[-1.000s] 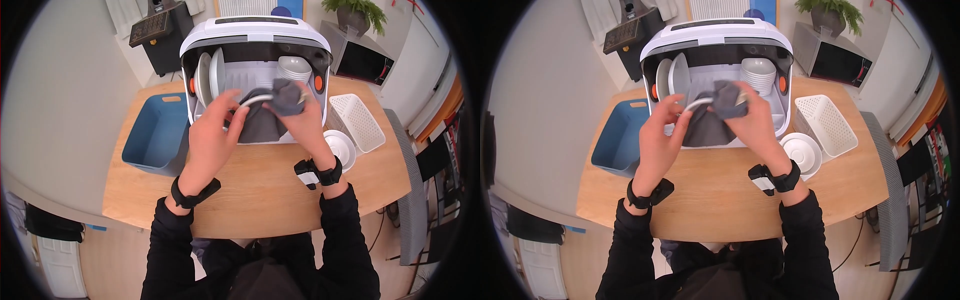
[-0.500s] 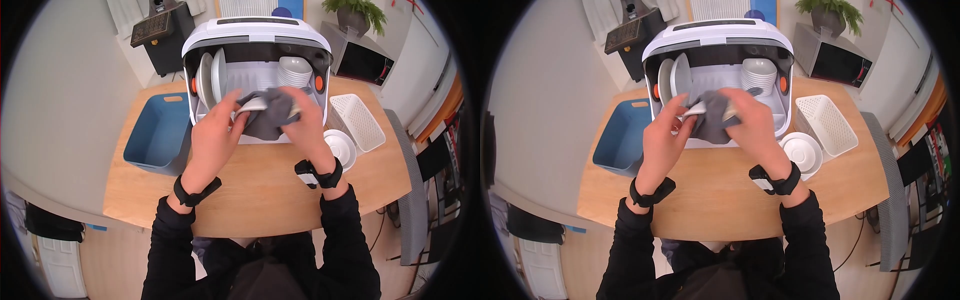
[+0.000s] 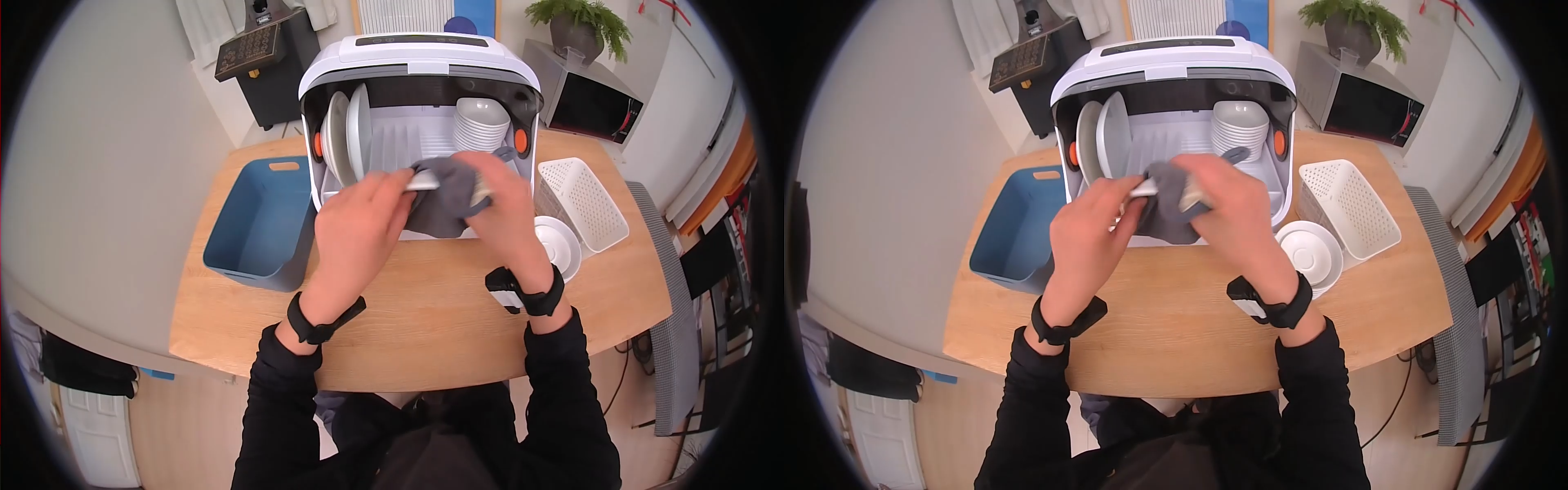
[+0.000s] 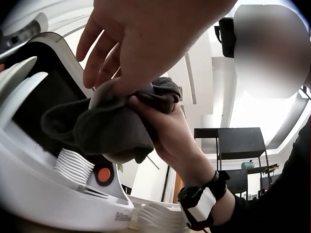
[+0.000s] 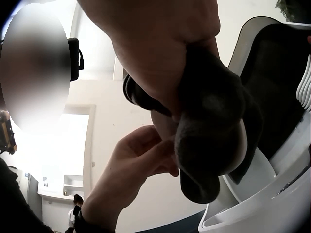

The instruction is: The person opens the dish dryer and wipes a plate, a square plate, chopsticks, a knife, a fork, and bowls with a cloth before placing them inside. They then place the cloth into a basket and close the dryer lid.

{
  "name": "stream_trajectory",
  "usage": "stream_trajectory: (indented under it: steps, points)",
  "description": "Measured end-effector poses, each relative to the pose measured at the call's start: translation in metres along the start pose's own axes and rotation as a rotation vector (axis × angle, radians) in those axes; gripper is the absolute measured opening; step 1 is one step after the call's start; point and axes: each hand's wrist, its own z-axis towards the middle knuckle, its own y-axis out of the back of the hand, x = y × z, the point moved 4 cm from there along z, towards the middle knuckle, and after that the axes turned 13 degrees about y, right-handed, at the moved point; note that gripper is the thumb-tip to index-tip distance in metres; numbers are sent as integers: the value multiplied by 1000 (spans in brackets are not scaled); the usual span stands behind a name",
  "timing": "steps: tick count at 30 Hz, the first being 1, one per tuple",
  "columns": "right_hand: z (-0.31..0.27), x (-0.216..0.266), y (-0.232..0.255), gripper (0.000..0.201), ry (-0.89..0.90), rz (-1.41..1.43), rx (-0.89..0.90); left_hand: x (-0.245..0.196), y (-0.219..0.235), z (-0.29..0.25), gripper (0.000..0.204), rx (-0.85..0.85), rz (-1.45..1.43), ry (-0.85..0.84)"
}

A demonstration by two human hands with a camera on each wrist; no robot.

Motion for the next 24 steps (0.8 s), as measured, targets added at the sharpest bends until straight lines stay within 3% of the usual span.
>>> stream_trajectory:
  steps: [1, 3, 4, 7, 10, 14, 16, 20, 22, 24]
  points:
    - [2, 0, 4, 43, -61, 67, -28, 2, 3, 3, 17, 18, -108, 64]
    - [4, 0, 10, 44, -184, 203, -79, -1, 3, 0, 19, -54, -60, -23]
    - [4, 4, 9, 39, -105, 142, -108, -3, 3, -2, 20, -90, -35, -67]
    - [8, 26, 0, 34, 298, -220, 134, -23, 7, -11, 12, -158, 385, -313]
    - [4, 12, -2, 31, 300, -159, 70, -16, 5, -6, 9, -192, 229, -266]
    - [11, 7, 13, 30, 227, -106, -133, 14, 2, 10, 22, 239, -594, 327]
    - [9, 6, 13, 31, 309, -112, -66, 26, -10, 5, 27, 505, -953, 656]
    - [12, 17, 6, 33, 510, -135, -17, 30, -29, -7, 31, 715, -1379, 911]
    - [11, 14, 4, 35, 510, -124, 58, 30, -32, -11, 30, 762, -1551, 1078]
    - [10, 10, 3, 37, 424, -4, 102, 29, -29, -5, 26, 671, -1539, 1115]
